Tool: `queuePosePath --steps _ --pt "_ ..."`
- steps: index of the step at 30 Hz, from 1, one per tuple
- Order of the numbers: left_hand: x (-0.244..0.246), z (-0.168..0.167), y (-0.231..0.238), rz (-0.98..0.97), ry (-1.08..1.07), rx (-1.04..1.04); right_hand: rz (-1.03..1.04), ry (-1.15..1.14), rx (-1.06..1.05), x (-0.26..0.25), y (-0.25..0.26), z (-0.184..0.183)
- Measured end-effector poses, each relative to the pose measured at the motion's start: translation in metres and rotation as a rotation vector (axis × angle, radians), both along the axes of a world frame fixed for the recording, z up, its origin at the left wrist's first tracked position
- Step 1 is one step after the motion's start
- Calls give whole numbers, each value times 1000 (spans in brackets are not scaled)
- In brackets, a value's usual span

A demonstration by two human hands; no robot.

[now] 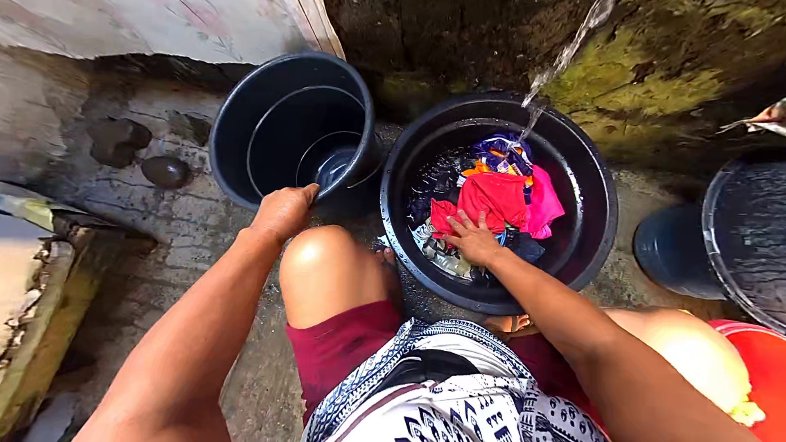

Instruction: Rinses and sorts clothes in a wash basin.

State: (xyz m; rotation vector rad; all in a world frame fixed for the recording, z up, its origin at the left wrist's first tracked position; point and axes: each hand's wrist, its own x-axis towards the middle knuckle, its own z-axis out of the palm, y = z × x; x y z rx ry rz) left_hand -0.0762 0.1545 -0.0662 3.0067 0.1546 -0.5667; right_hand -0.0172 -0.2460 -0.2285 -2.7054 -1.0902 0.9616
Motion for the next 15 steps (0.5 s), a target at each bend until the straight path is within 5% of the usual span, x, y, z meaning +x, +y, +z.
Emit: queuePosePath --steps 5,10,15 --pt "-33 -7 38 -22 21 68 -124 17 -256 20 -39 -21" --pt "-49 -15 47 44 25 43 -183 132 -713 14 12 1" --pt "-43 -27 45 32 -17 76 -291 98 -237 61 78 40"
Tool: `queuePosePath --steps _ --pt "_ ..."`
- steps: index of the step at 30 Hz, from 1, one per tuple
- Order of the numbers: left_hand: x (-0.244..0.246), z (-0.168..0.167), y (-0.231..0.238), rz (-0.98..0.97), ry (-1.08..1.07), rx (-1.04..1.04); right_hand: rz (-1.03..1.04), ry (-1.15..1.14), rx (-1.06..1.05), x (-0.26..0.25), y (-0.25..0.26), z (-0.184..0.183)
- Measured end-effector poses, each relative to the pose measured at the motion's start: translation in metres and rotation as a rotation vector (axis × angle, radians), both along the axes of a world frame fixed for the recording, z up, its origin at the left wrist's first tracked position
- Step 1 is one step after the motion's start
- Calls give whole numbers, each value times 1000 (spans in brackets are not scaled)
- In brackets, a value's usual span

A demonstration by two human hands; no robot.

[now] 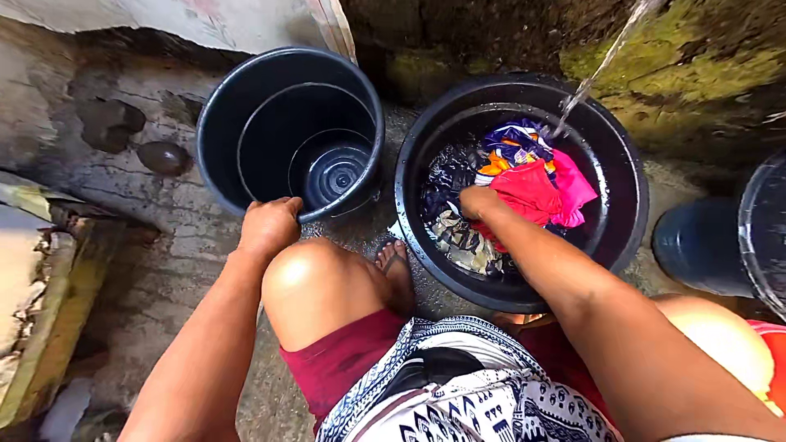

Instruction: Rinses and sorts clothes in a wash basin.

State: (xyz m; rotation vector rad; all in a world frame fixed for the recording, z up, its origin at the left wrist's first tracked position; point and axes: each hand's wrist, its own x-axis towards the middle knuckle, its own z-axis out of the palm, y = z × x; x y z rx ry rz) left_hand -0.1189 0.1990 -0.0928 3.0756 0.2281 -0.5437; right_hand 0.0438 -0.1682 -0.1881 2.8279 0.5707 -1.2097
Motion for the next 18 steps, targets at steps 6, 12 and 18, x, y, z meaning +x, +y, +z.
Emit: queuePosePath --steps 6,12,18 --pt "1 -3 0 31 -20 40 94 76 254 -38 20 -87" --pt "1 4 12 -4 77 -144 165 242 -64 -84 -24 -81" --pt "30 97 -12 -38 -169 -547 103 339 119 -62 -50 -41"
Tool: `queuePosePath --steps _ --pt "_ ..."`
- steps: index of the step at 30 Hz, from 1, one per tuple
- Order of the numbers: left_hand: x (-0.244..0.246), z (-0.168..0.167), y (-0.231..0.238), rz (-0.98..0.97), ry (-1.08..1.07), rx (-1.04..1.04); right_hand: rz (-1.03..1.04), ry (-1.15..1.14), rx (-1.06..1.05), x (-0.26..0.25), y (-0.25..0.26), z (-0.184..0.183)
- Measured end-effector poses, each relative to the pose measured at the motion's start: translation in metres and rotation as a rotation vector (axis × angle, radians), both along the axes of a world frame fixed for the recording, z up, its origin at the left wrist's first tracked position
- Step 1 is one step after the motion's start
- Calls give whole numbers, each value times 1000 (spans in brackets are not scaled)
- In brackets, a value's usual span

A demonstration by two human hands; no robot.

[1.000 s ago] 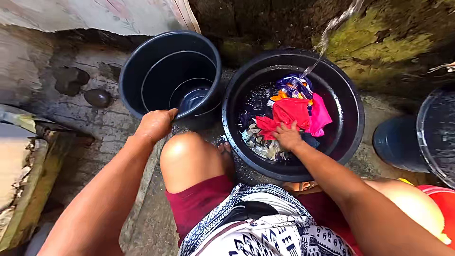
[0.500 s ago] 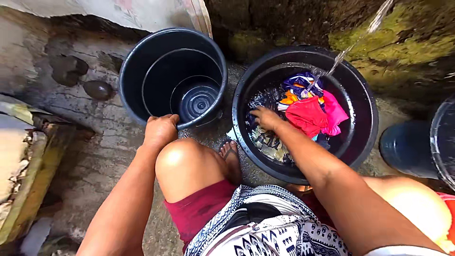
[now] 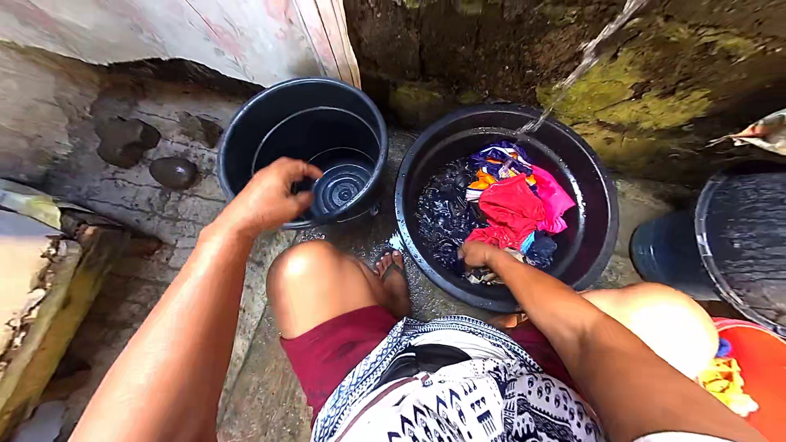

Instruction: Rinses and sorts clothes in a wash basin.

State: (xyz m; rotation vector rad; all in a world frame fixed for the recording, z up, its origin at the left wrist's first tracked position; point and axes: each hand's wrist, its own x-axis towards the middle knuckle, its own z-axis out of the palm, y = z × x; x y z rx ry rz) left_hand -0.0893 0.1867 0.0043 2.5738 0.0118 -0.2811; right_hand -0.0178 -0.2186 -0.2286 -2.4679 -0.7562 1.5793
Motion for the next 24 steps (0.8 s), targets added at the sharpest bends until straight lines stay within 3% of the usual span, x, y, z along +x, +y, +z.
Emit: queuePosePath --steps 3,5,8,11,14,16,18,19,21,24 --pt "31 37 -63 -25 -183 -174 -444 -98 430 21 -13 50" --pt "57 33 -114 -40 -188 -414 -514 -76 642 34 -15 111" --pt "90 -18 -186 61 15 -725 -427 -166 873 36 -20 193" --pt "98 -83 -235 268 269 -972 -373 -373 1071 25 -22 231" --pt "84 -113 -270 406 335 -1493 -414 -561 1087 14 -19 230" --pt "77 -112 -290 412 318 -1892 -392 -691 980 14 -20 206" --pt "79 -113 -300 352 286 -2146 -384 -842 887 20 -32 178" --pt "82 -114 -300 383 263 -2157 -446 -904 869 26 -40 167" --pt "87 -113 -296 526 202 -1986 -639 -901 771 35 -58 149" --pt "100 -109 -291 667 170 -1626 -642 -554 510 36 -69 106"
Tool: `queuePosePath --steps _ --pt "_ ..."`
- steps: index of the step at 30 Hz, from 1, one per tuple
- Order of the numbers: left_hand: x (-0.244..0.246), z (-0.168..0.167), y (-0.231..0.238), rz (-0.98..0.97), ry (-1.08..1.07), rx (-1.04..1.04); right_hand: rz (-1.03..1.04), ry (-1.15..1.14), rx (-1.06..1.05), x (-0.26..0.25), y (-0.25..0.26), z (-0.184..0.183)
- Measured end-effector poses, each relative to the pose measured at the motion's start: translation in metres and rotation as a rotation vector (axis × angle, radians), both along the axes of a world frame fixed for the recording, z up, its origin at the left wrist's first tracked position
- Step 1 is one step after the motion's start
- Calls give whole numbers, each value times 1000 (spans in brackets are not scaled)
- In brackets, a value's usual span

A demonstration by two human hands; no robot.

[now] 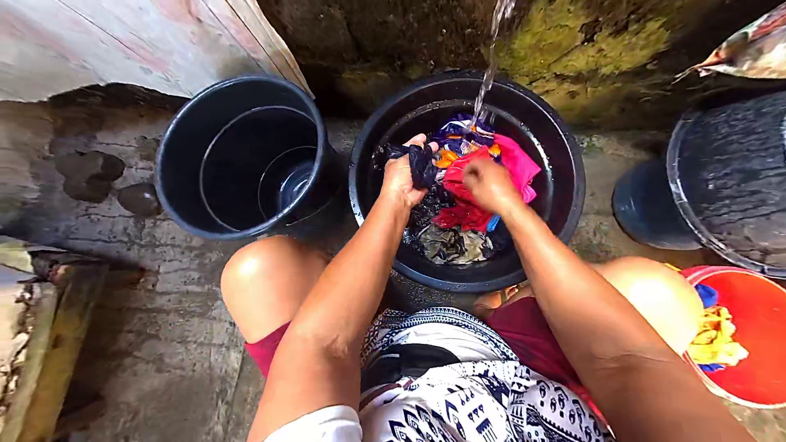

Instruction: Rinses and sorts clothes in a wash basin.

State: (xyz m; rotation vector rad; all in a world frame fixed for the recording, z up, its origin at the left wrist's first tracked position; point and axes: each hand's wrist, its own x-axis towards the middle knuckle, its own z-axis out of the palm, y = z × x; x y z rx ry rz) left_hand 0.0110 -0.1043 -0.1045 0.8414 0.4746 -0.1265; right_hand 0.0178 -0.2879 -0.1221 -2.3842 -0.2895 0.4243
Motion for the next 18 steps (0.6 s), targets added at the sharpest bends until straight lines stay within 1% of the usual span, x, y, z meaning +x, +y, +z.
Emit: queuePosePath --steps 1,3,4,6,7,8,9,10,11,12,13,14,15,16,18 --pt "4 3 1 8 27 103 88 92 -18 -8 4 -23" --pt "8 12 5 -11 27 334 301 185 -45 -34 17 -74" --pt "9 20 10 -33 -4 440 412 245 -120 -45 22 -94" --pt "14 42 29 -45 -117 633 579 368 -356 -62 31 -111" --pt "16 56 44 -37 -183 738 606 414 -450 -67 34 -107" --pt "18 71 62 -22 -245 863 587 446 -506 -68 38 -98" --pt "20 86 84 -17 -281 1022 532 463 -516 -65 41 -85" --pt "18 99 109 -45 -272 1216 461 450 -471 -59 41 -74" --pt "13 111 134 -123 -192 1428 389 406 -371 -50 38 -68" --pt "8 120 157 -255 -57 1620 328 328 -243 -39 33 -65" --pt "4 125 176 -423 97 1768 271 261 -137 -29 29 -58" --pt "1 125 189 -563 236 1851 229 208 -65 -22 28 -48" --pt "-3 121 192 -630 323 1907 208 183 -30 -20 30 -40" --pt "-7 116 189 -646 338 1932 217 168 -20 -21 34 -39" --pt "-9 111 172 -674 254 1899 314 172 -38 -33 49 -64"
